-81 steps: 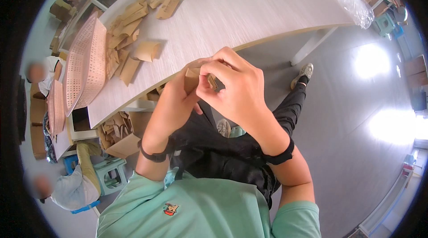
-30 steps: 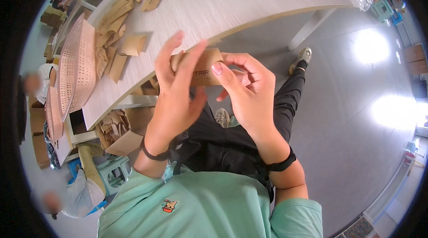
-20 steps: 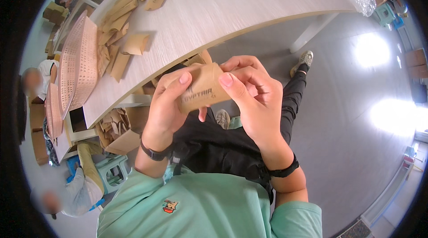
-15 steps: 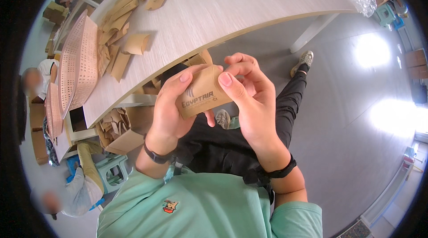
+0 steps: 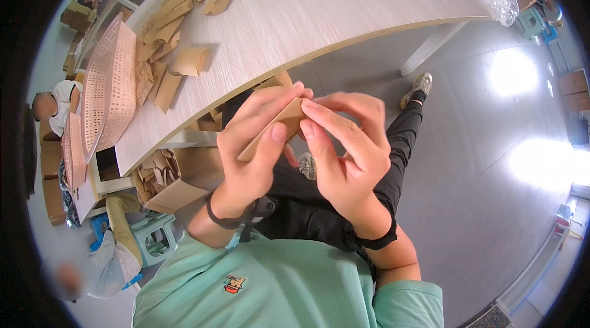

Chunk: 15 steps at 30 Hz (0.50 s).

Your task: The recorder is assembling small brown cardboard boxes and placing small blue plastic components inside them as part of a manual assembly line process.

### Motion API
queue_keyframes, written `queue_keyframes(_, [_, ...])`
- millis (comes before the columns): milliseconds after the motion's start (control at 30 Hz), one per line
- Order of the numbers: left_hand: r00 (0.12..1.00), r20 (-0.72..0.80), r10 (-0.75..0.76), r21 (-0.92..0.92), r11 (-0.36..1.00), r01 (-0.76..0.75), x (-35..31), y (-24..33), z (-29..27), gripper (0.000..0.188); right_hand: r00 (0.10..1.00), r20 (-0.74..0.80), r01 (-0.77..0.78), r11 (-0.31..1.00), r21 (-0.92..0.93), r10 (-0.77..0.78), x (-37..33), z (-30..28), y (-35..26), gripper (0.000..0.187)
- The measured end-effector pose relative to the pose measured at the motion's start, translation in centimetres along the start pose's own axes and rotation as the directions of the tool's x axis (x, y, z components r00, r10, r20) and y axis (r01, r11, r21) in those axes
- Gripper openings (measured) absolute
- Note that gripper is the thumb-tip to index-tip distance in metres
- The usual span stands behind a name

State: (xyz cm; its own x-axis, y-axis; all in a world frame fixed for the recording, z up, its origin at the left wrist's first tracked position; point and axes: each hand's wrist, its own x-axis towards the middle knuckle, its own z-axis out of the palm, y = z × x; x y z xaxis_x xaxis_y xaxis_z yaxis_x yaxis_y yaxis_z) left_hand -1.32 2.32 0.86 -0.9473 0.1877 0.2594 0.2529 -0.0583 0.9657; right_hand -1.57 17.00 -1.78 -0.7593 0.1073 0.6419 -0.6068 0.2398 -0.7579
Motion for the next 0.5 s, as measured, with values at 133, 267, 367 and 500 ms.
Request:
queue_keyframes(133, [0.906,-0.03,0.422,0.451,0.815,-0.364,0.9,-1.0,0.3,0.036,0.989,-0.028,-0.134,0.968,0.214,0.143,0.0,0.8,-0.5,0.017])
queue_keyframes(267, [0.786,0.146,0.6,0.603,0.576,-0.552,1.4,-1.4,-0.1,0.037,0.981,0.078,-0.195,0.936,0.294,0.179,0.9,-0.4,-0.3,0.011])
queue_keyframes(367, [0.772,0.184,0.608,0.546,0.59,-0.595,1.6,-1.7,-0.3,0.034,0.968,0.112,-0.25,0.901,0.356,0.225,1.2,-1.0,-0.4,0.008])
queue_keyframes(500, [0.774,0.202,0.601,0.563,0.575,-0.594,1.4,-1.7,-0.2,0.029,0.963,0.138,-0.267,0.888,0.375,0.231,1.1,-1.5,0.1,0.008])
